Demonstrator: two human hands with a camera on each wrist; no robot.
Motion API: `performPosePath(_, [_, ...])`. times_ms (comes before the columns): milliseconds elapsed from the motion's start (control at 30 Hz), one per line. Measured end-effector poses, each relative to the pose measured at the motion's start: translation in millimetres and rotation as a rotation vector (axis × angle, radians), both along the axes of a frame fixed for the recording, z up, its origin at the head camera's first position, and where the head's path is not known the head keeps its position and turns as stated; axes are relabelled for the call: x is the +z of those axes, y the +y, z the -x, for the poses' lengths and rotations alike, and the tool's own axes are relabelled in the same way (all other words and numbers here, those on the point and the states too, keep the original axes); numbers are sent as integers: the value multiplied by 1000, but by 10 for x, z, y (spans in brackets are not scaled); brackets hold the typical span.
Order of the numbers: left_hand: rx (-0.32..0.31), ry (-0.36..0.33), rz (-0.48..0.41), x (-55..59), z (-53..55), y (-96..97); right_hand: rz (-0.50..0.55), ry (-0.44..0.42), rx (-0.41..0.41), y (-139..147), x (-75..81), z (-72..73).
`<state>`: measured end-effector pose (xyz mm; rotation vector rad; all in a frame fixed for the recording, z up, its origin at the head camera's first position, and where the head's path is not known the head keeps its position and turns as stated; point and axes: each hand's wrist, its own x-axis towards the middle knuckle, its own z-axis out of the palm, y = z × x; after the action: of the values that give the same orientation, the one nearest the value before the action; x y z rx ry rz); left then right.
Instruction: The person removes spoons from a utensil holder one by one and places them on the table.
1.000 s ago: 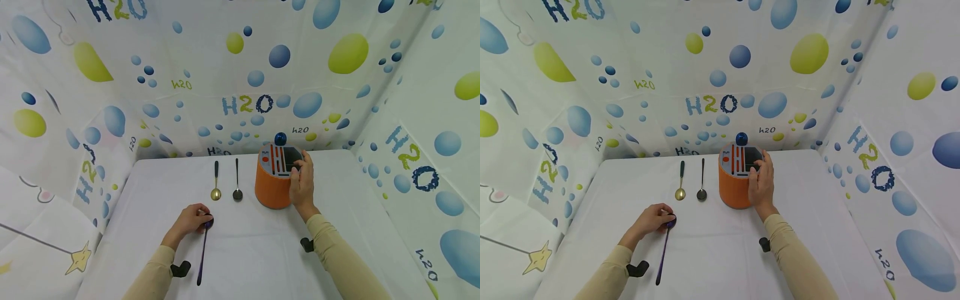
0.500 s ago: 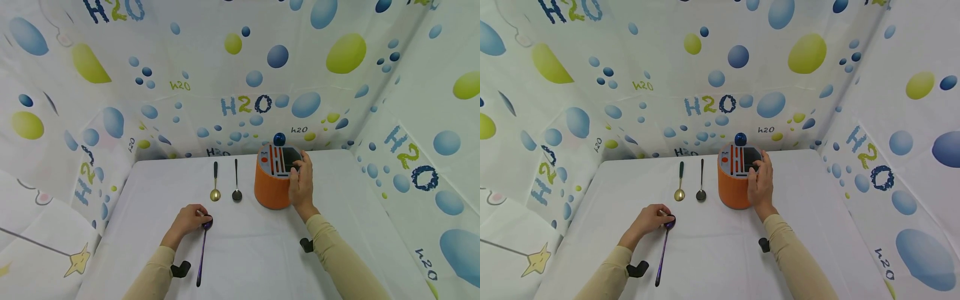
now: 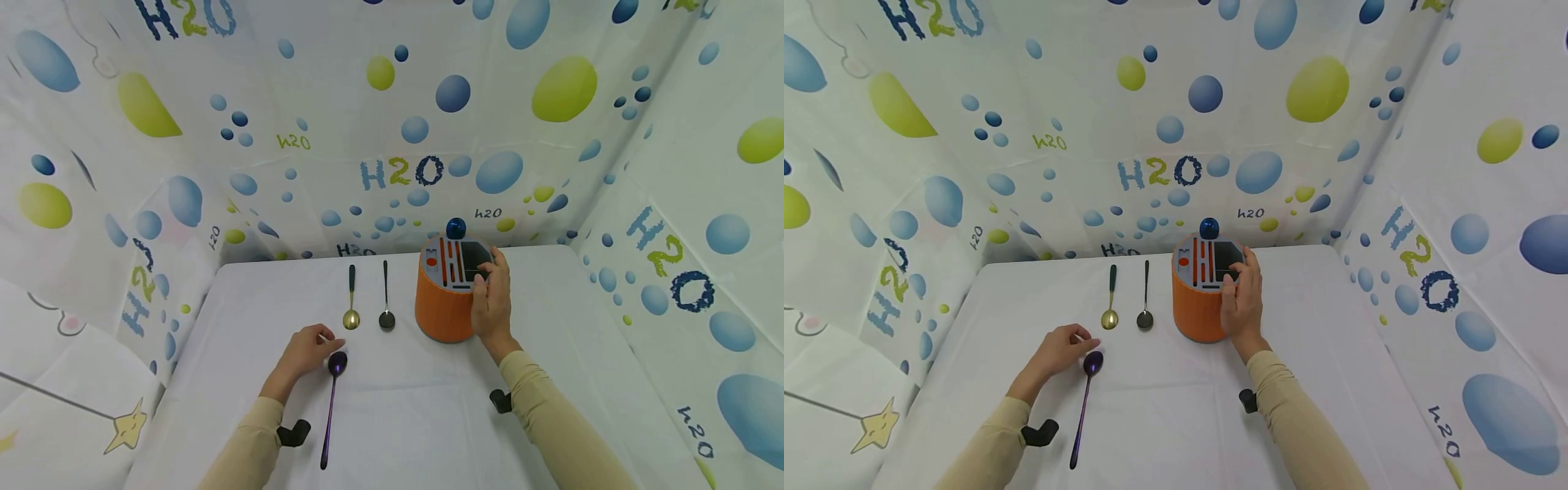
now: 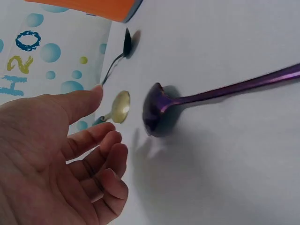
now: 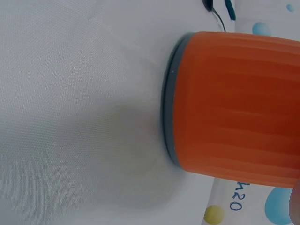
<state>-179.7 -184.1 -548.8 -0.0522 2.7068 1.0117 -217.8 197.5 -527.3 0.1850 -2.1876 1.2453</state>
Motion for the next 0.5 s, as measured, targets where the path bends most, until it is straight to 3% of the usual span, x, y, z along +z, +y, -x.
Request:
performPosePath(267, [-23,188,-123,107,143,105,8,6,8,5,-9,4])
performPosePath(500, [-36,254,-249,199,230,283,15,3,9,4,-16,10])
